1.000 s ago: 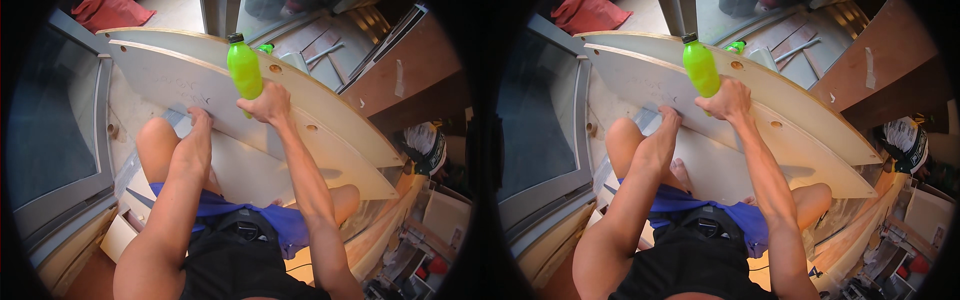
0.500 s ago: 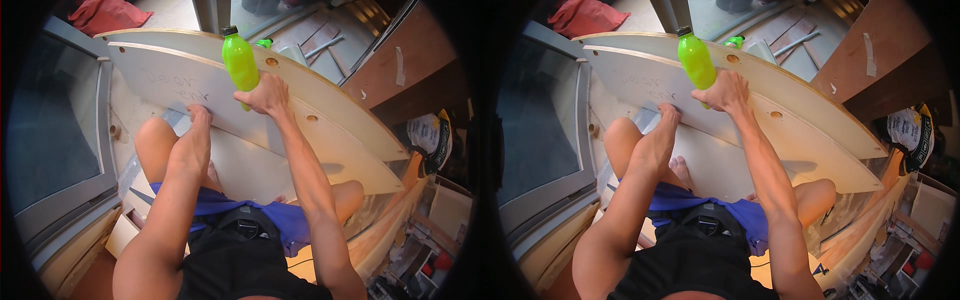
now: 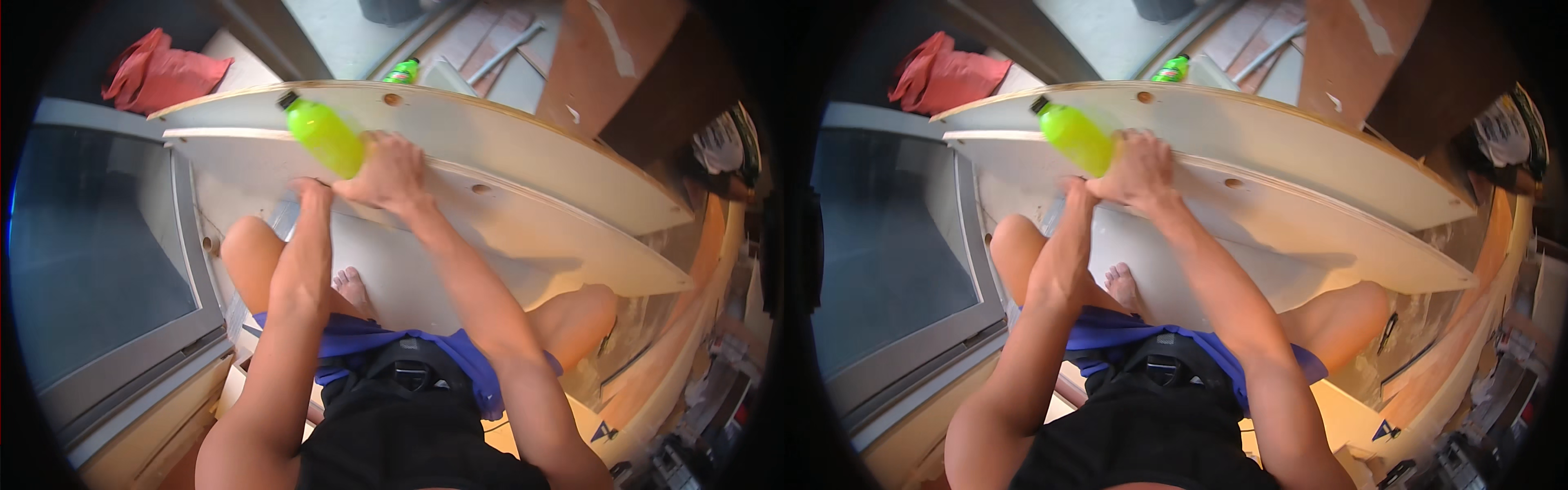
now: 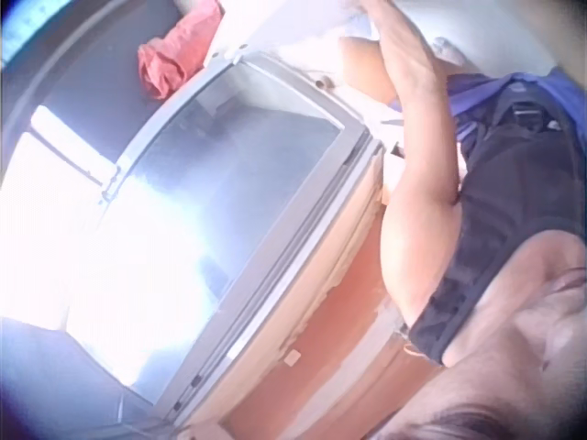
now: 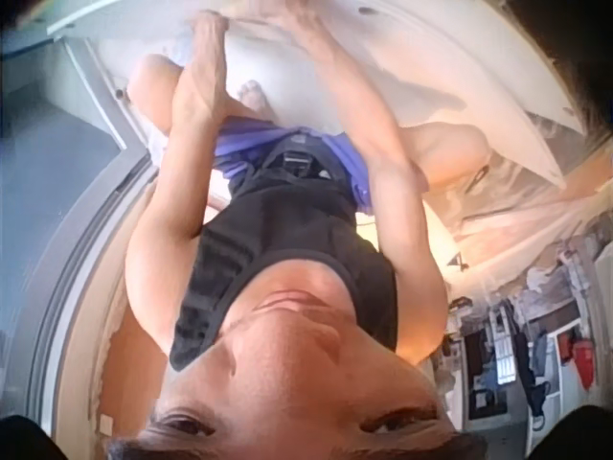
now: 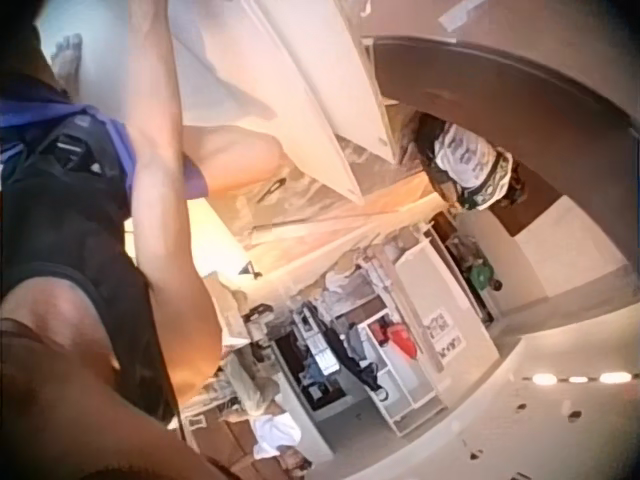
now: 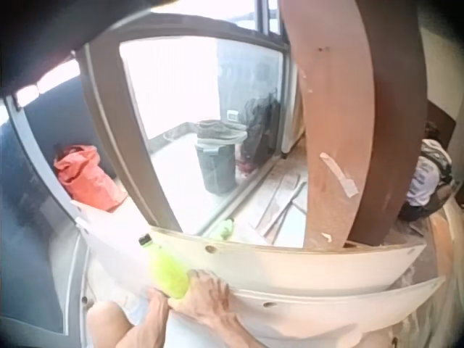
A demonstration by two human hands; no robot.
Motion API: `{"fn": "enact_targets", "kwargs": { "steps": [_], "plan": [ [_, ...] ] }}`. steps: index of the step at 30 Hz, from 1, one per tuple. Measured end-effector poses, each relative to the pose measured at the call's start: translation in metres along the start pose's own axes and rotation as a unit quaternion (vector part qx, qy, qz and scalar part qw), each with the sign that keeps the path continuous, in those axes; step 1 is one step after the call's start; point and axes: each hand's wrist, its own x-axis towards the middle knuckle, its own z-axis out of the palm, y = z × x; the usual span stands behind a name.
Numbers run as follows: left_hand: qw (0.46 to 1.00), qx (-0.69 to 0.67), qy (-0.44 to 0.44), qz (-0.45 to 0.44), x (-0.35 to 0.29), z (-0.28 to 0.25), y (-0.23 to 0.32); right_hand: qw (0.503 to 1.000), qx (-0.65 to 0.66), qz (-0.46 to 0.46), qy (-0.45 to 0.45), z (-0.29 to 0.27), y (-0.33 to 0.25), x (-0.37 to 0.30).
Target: The person sits on the floor and applies glue from a green bottle along the edge of a white wooden furniture panel. They hold the panel steady with one hand while squeezing the bottle with the other, moving along the edge to cover the seam.
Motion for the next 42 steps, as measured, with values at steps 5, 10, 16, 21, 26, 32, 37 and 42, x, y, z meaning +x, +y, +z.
{"fn": "enact_targets", "kwargs": {
  "steps": [5,10,16,21,26,32,37,42],
  "plan": [
    [0.91,-0.271,-0.308,-0.061,-0.014,-0.026,0.124,0.998,0.053,-0.015,-0.026,0.012,-0.017,-0.013],
    [0.915,0.271,-0.13,0.271,-0.123,0.053,0.142,0.991,0.125,-0.005,-0.048,-0.012,0.005,-0.011],
    [0.532,0.699,-0.118,0.463,-0.064,0.011,0.161,0.973,0.219,0.025,-0.073,-0.026,0.005,-0.02],
    [0.341,0.805,-0.096,0.475,-0.028,-0.031,0.184,0.983,0.151,0.052,-0.088,-0.09,0.055,-0.083],
    [0.396,0.804,-0.075,0.436,-0.02,-0.03,0.197,0.984,0.168,0.054,0.031,-0.101,0.084,-0.118],
    [0.375,0.884,-0.025,0.279,-0.093,0.062,0.167,0.988,0.134,0.058,0.047,-0.091,0.107,-0.107],
    [0.239,0.919,-0.194,0.248,-0.079,0.043,0.214,0.987,0.154,0.023,0.05,-0.083,0.088,-0.109],
    [0.23,0.952,-0.125,0.162,-0.14,0.1,0.18,0.992,0.102,0.03,0.067,-0.089,0.084,-0.106]
  ]
}}
